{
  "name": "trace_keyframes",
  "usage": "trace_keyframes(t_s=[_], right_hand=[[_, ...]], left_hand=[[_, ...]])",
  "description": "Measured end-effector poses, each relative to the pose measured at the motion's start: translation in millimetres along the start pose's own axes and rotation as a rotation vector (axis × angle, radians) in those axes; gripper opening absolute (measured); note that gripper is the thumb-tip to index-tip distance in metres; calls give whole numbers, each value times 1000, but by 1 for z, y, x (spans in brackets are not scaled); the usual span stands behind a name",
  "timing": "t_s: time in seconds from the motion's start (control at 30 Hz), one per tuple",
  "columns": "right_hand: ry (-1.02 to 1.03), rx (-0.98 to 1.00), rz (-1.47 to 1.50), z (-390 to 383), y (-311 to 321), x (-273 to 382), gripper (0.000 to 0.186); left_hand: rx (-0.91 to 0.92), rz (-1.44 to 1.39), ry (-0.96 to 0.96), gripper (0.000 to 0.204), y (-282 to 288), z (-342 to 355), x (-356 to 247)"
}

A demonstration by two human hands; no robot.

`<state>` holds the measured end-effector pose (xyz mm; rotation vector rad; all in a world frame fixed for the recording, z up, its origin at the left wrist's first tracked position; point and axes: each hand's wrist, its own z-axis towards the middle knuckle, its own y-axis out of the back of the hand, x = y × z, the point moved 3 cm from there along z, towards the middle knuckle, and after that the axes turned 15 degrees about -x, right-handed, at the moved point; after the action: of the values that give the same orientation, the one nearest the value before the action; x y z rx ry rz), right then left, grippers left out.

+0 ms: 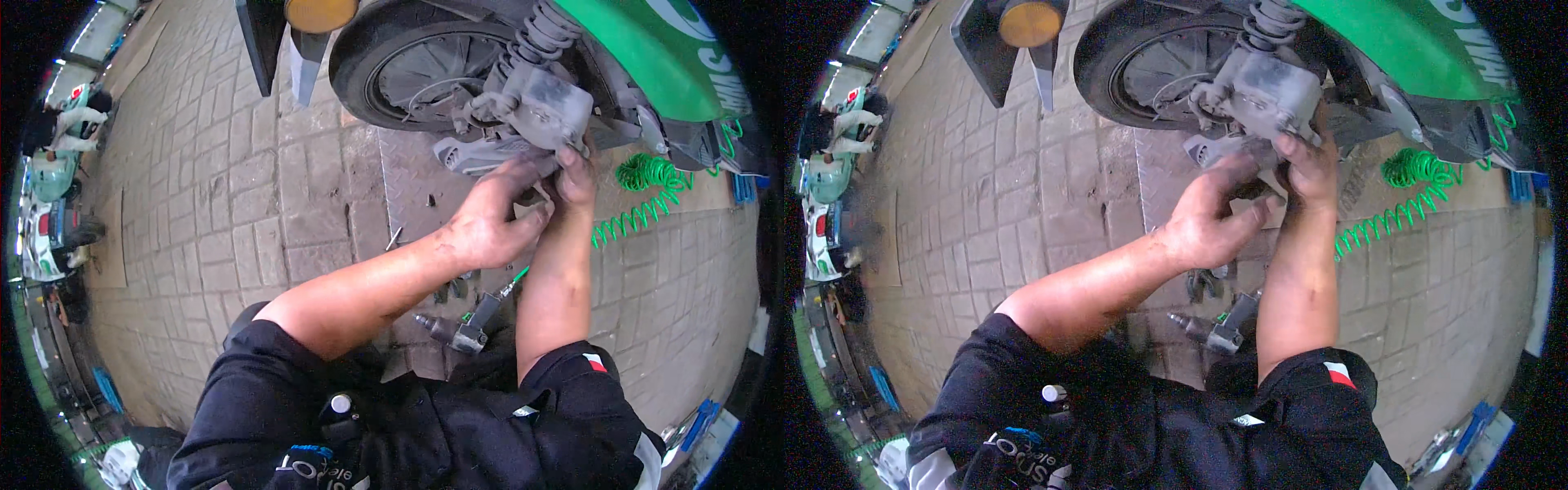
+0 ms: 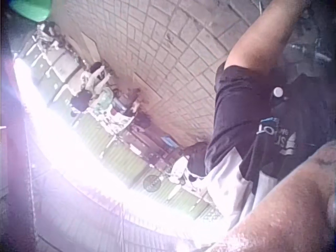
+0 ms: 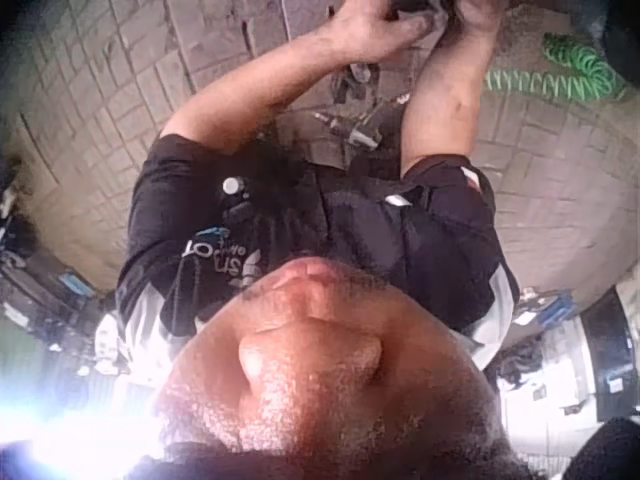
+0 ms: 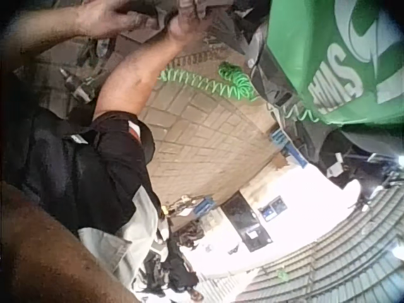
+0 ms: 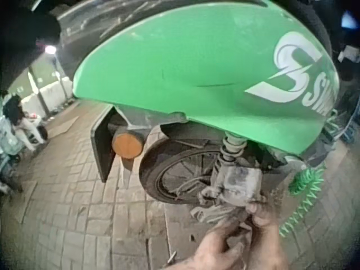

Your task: The person replaces brake pads on a scooter's rear wheel by removing the caliper using a screwdriver and then securing it back in place with an impact wrench.

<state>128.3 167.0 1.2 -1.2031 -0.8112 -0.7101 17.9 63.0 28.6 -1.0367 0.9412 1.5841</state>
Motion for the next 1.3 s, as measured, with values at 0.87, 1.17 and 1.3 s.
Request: trace_keyframes(t_s=[0.87, 1.17, 1.3], right_hand=[[-216, 45, 300, 15, 44, 11, 67], [-215, -123, 303, 19, 48, 18, 67], [-258, -143, 349, 17, 71, 24, 64]], left_hand=[[-233, 581, 120, 32, -15, 38, 101], [-211, 464, 466, 42, -41, 38, 91], [-310, 503, 202, 75, -60, 11, 99]])
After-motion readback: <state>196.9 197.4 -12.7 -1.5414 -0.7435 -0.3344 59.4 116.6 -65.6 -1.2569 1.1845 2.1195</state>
